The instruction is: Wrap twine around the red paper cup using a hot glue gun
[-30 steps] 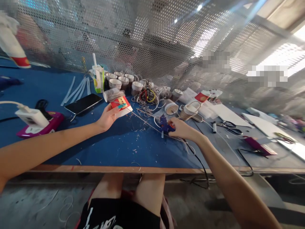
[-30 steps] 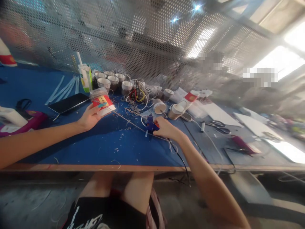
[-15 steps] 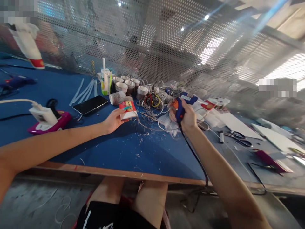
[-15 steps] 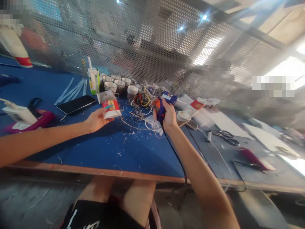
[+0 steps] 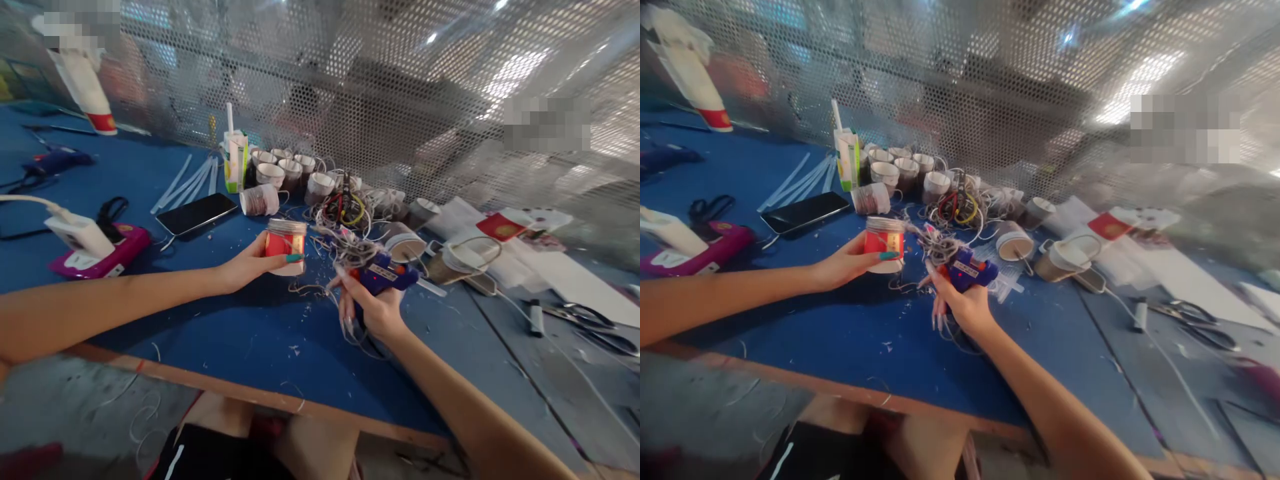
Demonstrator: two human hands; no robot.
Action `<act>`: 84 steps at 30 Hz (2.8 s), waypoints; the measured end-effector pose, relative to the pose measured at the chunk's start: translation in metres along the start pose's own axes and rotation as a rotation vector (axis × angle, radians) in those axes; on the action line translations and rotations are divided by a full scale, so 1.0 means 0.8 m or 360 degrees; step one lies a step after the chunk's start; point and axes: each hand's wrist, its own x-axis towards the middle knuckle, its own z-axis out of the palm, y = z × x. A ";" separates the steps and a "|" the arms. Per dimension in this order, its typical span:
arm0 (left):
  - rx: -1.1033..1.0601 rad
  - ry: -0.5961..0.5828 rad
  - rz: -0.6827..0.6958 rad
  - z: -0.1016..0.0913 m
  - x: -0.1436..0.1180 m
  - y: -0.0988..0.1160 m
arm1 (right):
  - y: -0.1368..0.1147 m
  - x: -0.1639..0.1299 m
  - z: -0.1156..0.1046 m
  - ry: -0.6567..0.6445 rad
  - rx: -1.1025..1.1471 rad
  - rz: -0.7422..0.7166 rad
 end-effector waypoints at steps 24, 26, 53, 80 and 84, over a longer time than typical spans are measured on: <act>0.0424 0.0039 0.0110 0.008 -0.014 0.012 | 0.002 -0.006 0.011 -0.0031 -0.0270 0.0050; 0.0439 0.0047 0.0101 0.007 -0.014 0.012 | 0.001 -0.006 0.011 -0.0025 -0.0266 0.0069; 0.0231 0.0146 0.0041 0.006 -0.010 0.006 | -0.002 -0.007 0.008 0.0145 -0.0255 0.0261; 0.0325 0.0053 -0.0017 0.010 -0.015 0.014 | 0.018 0.013 -0.017 0.0585 -0.1734 -0.0940; 0.0438 -0.0026 -0.0029 0.008 -0.016 0.015 | -0.002 -0.005 -0.008 0.0300 -0.1286 -0.1489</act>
